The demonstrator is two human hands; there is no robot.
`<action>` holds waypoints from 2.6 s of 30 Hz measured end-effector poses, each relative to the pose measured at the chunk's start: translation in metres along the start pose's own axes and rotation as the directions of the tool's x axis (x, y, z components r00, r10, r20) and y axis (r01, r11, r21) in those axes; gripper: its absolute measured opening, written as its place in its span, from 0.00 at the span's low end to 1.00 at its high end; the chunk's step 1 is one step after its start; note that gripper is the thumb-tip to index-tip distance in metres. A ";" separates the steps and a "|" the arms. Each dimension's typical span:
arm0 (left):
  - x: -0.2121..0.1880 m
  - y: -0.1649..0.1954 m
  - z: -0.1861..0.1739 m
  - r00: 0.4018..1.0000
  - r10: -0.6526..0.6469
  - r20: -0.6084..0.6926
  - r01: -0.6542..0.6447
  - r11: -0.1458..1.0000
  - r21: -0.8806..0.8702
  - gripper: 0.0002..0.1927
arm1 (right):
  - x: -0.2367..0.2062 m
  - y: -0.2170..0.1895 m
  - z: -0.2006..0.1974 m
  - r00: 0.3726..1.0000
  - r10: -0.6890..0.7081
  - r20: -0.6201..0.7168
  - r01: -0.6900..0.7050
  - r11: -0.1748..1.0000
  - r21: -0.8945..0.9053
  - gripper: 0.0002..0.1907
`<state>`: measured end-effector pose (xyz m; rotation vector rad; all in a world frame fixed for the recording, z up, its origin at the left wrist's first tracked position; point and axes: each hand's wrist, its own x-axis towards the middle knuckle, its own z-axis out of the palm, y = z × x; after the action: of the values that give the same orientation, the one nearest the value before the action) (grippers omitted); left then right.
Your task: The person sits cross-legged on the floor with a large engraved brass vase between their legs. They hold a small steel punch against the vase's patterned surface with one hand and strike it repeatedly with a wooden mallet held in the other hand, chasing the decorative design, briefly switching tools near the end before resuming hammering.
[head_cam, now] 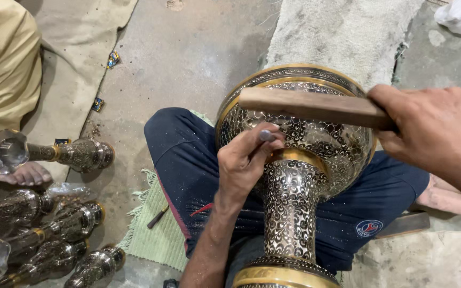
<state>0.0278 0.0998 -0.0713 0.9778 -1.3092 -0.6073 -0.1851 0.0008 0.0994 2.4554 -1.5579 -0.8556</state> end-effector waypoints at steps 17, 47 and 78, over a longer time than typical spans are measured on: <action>-0.005 -0.008 -0.003 0.992 -0.126 0.013 0.126 0.987 -0.101 0.08 | -0.023 -0.013 -0.026 0.948 -0.040 -0.317 0.131 0.953 0.272 0.14; -0.026 -0.036 -0.143 0.815 -0.402 -0.418 0.425 0.904 -0.042 0.11 | -0.101 -0.043 0.086 0.699 0.434 -0.569 0.713 -0.484 0.507 0.10; 0.084 0.006 0.032 0.737 0.097 0.668 -0.101 0.994 -0.033 0.15 | -0.160 -0.063 0.215 0.859 0.509 0.061 0.149 -0.361 0.920 0.34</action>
<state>0.0120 0.0249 -0.0243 0.6953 -1.9922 -0.9244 -0.2955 0.2111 -0.0405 2.0602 -2.9199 2.0559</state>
